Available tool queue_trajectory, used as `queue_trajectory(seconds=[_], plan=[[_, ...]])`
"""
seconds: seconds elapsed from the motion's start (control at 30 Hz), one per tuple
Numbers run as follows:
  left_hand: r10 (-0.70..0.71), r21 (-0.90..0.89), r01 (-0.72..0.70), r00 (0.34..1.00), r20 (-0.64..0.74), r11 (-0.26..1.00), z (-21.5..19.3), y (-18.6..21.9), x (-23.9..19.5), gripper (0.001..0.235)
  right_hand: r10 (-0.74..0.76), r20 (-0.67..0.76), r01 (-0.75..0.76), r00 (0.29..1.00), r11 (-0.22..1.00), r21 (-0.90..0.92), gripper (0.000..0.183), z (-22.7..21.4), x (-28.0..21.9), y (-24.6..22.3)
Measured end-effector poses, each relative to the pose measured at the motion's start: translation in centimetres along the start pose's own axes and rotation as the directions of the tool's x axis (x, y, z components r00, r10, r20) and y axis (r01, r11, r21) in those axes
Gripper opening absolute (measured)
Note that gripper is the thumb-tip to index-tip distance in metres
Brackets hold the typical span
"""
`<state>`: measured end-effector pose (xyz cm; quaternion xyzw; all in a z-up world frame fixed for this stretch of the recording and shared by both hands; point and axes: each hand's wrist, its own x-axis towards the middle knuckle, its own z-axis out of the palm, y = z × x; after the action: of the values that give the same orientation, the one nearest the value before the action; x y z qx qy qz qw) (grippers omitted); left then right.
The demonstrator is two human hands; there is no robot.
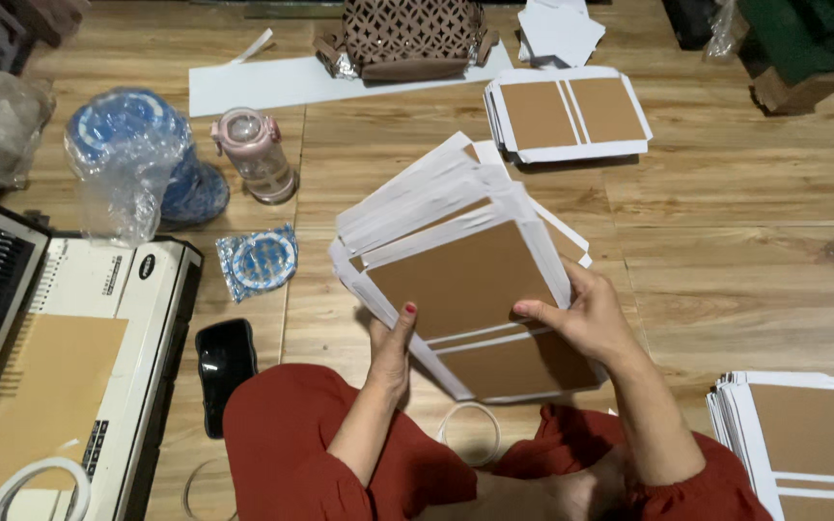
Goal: The person sits on the floor and assembles flat paper boxes by folding the flaps and securing them with clear adhesive tape. They handle a stack of pre-cut paper sheets, folding the edges and applying tape to create the box structure.
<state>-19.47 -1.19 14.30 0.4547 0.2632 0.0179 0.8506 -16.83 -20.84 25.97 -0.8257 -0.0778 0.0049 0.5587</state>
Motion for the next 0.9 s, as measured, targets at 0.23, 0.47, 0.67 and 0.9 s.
queue_trajectory(seconds=[0.23,0.47,0.67,0.9], plan=[[0.667,0.335,-0.631,0.745,0.009,0.700,-7.1,4.5,0.5,0.122,-0.002,0.342,0.262,0.940,0.647,-0.716,0.041,2.5,-0.5,-1.4],[0.496,0.628,-0.758,0.618,0.610,0.173,-6.4,8.7,-1.9,0.129,0.118,0.488,0.342,0.865,0.575,-0.744,0.064,5.3,-2.1,-1.0],[0.413,0.570,-0.776,0.628,0.660,0.271,-7.5,8.4,0.9,0.089,0.012,0.300,0.241,0.954,0.566,-0.788,0.065,-0.3,-3.5,2.7],[0.186,0.202,-0.336,0.828,0.529,0.920,-11.1,3.2,4.1,0.089,0.183,-0.102,-0.167,0.978,0.975,0.148,0.065,-5.0,-5.8,14.6]])
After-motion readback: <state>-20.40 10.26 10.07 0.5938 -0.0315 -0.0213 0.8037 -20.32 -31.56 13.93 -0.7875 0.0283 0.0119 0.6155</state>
